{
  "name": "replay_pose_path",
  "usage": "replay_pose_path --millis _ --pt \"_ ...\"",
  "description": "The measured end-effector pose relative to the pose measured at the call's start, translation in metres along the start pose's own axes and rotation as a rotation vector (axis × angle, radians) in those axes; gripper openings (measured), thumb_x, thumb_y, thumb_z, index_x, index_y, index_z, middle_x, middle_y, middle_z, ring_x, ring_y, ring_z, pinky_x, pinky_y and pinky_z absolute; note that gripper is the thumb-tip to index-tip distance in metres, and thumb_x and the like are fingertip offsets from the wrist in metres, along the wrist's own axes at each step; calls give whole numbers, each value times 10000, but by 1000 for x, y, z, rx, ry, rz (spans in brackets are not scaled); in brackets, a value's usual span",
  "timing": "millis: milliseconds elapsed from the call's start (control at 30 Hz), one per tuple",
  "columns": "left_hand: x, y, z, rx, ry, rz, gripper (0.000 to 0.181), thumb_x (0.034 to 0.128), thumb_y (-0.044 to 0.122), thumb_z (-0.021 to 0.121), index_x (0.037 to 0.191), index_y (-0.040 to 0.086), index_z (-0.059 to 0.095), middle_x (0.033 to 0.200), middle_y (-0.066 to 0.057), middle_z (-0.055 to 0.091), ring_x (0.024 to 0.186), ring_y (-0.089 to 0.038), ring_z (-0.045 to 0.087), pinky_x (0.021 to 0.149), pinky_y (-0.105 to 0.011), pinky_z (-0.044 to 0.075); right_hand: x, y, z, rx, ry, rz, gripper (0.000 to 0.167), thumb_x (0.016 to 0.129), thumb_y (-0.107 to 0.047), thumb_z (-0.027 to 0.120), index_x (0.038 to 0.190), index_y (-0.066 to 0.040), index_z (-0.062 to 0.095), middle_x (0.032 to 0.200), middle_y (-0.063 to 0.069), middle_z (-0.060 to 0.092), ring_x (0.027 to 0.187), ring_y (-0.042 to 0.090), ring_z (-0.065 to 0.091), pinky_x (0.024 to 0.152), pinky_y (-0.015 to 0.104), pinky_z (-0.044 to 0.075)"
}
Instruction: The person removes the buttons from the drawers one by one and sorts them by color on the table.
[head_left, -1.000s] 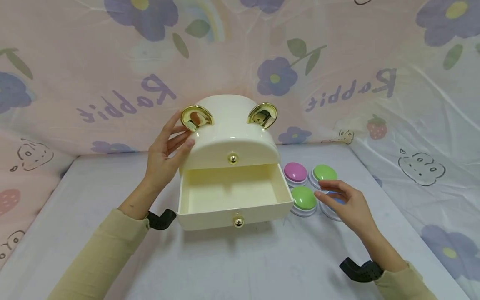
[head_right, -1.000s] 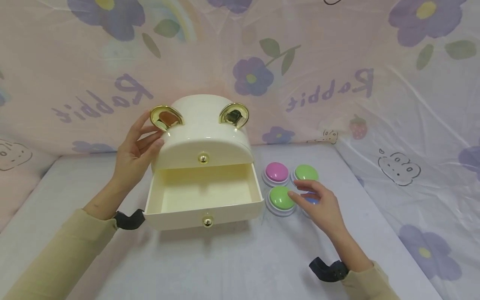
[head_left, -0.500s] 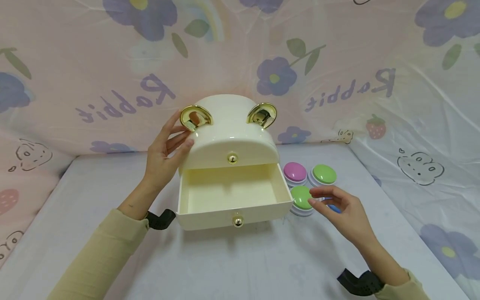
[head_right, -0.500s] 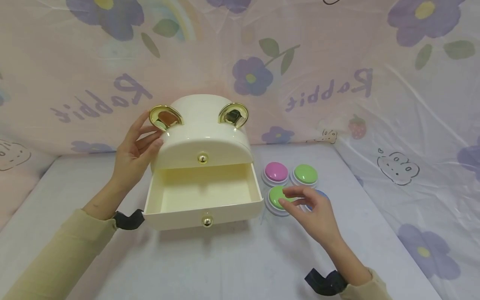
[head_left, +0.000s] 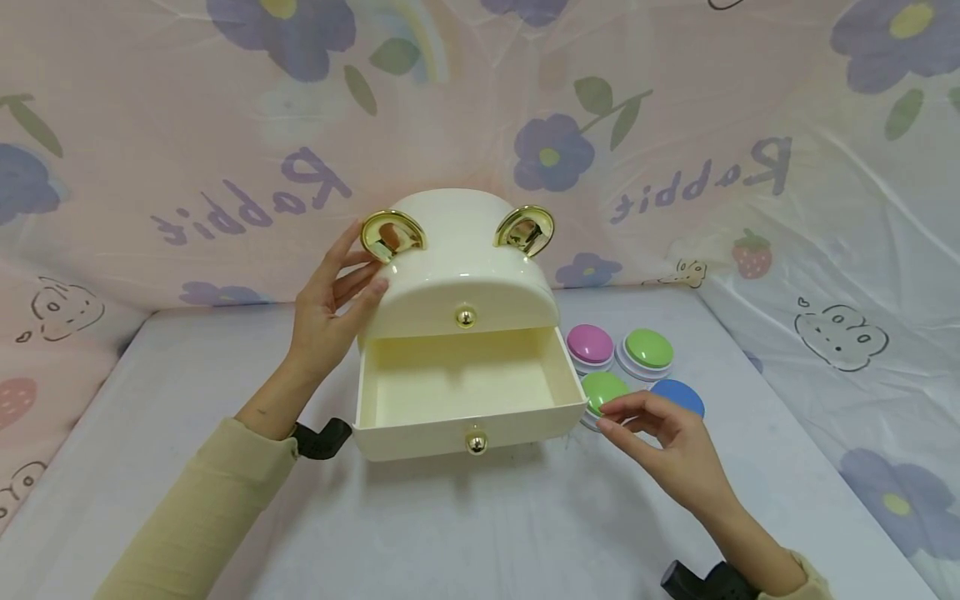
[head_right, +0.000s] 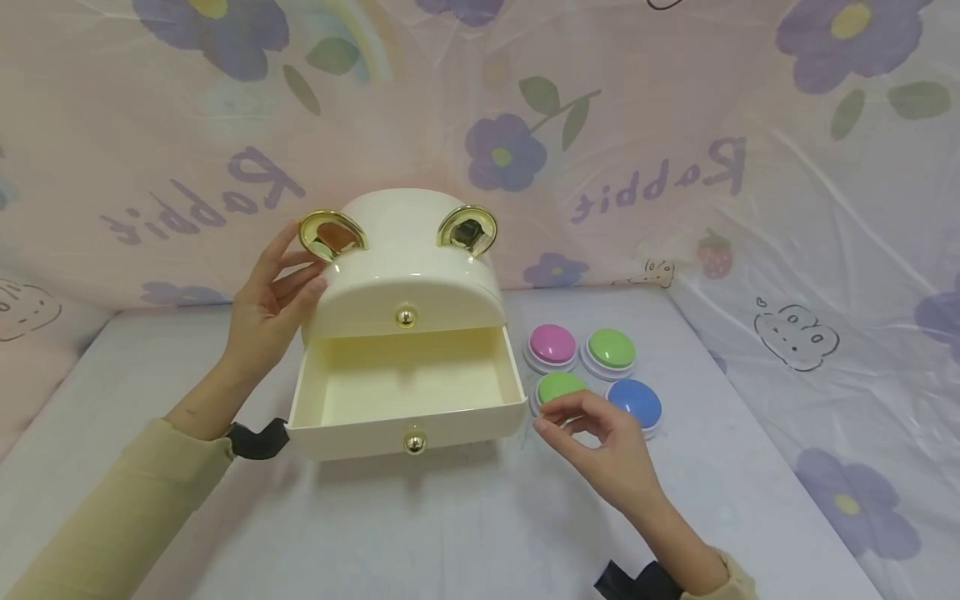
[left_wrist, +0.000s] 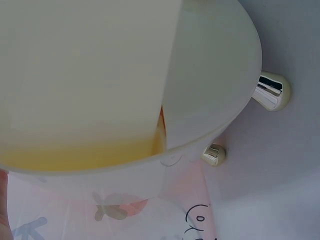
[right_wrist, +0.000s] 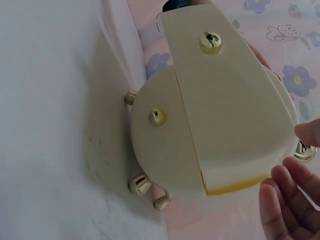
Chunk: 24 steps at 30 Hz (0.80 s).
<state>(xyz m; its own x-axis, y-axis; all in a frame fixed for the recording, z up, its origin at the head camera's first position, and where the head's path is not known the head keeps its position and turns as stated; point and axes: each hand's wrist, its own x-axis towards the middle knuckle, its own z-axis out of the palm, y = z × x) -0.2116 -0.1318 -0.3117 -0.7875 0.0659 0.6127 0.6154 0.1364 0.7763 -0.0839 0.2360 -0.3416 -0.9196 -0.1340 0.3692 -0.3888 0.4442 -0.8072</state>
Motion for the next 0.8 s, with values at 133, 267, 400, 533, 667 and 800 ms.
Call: replay_pose_path --millis 133,267,400,533,667,800 --pt "0 -1 0 -1 1 11 679 890 -32 619 1481 207 387 1234 -42 549 1133 -57 609 969 -181 494 -2 1 6 35 -14 -36 179 812 67 705 970 -12 680 878 -29 681 804 84 622 678 190 560" --pt "0 -1 0 -2 -1 26 676 889 -37 618 1481 194 386 1232 -41 549 1135 -59 609 968 -182 496 -3 1 10 56 -30 -37 196 811 67 704 975 -39 683 885 -23 680 806 90 623 681 197 562" --pt "0 -1 0 -1 -2 27 675 891 -34 615 1481 198 385 1233 -37 547 1136 -56 608 970 -182 494 -4 1 14 41 -40 -13 176 817 32 716 971 -47 686 896 0 681 822 85 619 686 200 565" --pt "0 -2 0 -3 -4 25 675 892 -32 615 1482 201 385 1234 -42 547 1136 -53 607 971 -184 494 -4 1 19 46 -54 -8 164 822 16 718 972 -44 686 916 50 680 838 79 616 689 205 567" --pt "0 -2 0 -5 -4 30 675 890 -38 614 1482 192 384 1234 -47 545 1135 -55 607 972 -185 493 -5 0 23 95 -78 -8 166 825 32 707 976 -34 680 918 37 676 790 101 628 631 237 577" --pt "0 -2 0 -5 -4 35 675 889 -41 614 1481 188 384 1235 -54 544 1135 -57 607 973 -186 493 -6 -1 27 139 -112 18 152 838 21 699 982 -18 675 921 3 666 711 136 625 545 282 576"
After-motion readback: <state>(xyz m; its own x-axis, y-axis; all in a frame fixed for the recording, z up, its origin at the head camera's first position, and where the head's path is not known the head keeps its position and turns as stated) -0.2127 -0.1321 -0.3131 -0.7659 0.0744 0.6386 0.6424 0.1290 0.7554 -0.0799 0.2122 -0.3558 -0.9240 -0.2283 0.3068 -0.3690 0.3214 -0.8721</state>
